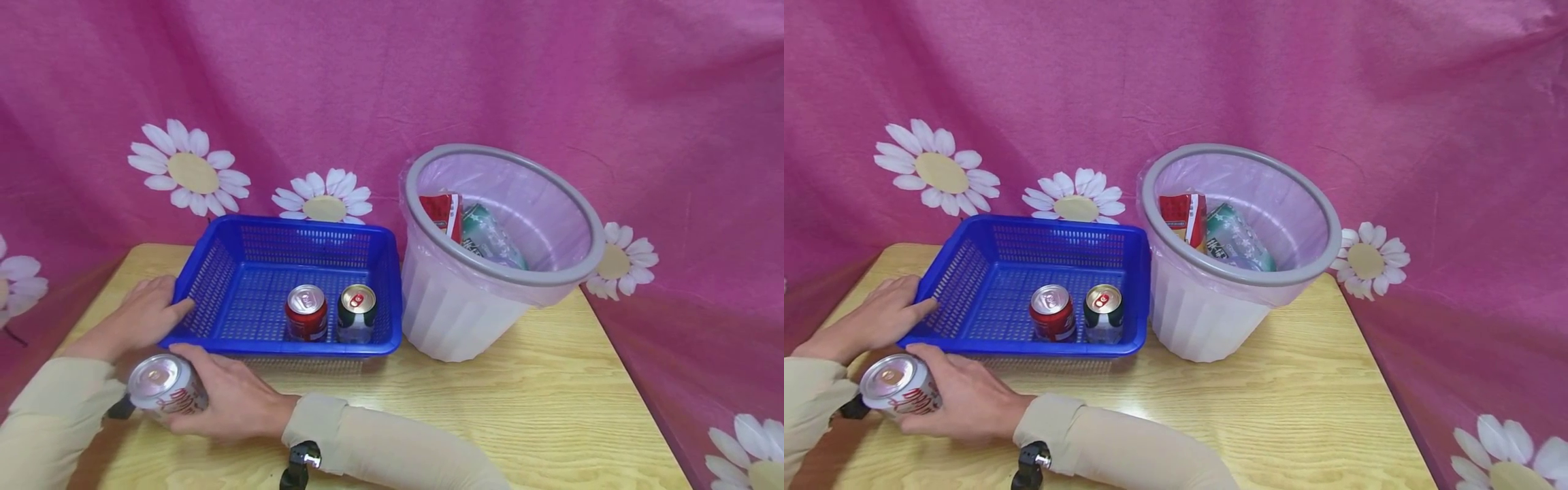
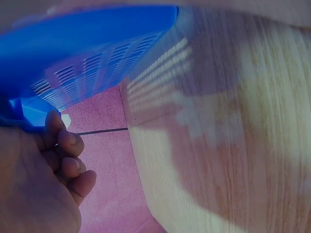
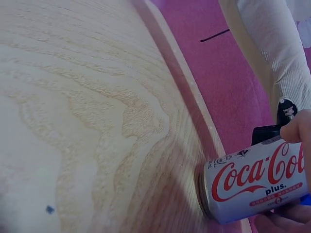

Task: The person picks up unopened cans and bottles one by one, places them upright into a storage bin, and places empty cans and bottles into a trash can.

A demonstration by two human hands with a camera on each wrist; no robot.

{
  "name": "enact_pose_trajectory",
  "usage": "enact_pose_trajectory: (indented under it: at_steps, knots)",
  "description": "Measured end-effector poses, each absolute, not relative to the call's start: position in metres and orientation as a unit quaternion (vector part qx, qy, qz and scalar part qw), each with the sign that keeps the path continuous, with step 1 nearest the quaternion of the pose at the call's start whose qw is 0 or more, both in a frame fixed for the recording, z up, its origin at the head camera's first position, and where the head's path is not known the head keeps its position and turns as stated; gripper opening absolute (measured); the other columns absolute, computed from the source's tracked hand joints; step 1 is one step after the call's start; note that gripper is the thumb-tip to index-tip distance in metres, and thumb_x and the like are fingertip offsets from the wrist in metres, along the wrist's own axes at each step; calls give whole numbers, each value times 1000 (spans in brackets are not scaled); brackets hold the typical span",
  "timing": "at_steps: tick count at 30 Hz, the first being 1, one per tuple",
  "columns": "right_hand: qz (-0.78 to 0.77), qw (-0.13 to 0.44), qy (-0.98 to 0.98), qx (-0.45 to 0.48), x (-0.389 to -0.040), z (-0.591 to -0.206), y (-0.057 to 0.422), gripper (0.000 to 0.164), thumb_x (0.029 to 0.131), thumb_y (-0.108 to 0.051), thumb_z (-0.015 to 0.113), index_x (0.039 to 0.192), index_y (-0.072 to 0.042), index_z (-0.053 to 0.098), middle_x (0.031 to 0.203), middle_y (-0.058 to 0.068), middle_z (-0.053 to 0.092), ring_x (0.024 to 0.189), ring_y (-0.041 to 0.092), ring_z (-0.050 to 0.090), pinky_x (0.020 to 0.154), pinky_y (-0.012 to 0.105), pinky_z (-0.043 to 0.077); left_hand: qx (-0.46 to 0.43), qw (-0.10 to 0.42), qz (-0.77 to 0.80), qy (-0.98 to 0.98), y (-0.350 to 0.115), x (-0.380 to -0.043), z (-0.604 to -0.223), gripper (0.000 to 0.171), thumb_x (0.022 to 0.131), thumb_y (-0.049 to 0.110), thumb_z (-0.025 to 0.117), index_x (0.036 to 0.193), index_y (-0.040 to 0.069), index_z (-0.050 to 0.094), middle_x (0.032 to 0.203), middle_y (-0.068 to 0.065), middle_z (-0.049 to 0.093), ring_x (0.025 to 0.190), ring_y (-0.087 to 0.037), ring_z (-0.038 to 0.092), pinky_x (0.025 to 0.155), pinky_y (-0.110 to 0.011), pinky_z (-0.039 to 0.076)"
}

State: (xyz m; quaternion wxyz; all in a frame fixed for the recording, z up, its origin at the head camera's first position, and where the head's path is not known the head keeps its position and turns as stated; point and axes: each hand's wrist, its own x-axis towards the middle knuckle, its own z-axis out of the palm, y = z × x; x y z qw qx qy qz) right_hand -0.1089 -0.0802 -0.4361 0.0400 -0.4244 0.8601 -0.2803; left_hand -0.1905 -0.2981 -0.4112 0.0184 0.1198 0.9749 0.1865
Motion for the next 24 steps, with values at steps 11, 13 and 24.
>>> enact_pose_trajectory:
  at_steps: [11,13,24]
  knots:
    - [-313,36,870,-379,-106,-438,-93,91,87,-50,77,157,-25,25,134,-7,63,118,-5,60,96,4,41,119,18,188,975,-298,-191,-412,47,104,24,45,121,-19,50,116,-36,58,110,-53,51,99,-61,31]
    - [-322,37,872,-368,-105,-439,-95,92,86,-51,79,157,-25,25,135,-8,63,120,-4,60,96,4,41,119,20,189,975,-298,-191,-412,47,105,24,44,122,-19,50,116,-36,58,111,-53,51,99,-61,31]
    - [-382,30,863,-328,-100,-445,-104,97,80,-51,86,155,-32,27,134,-11,65,123,-2,59,97,9,42,118,13,188,975,-296,-189,-411,38,103,24,46,112,-13,54,102,-26,59,103,-47,53,92,-55,32]
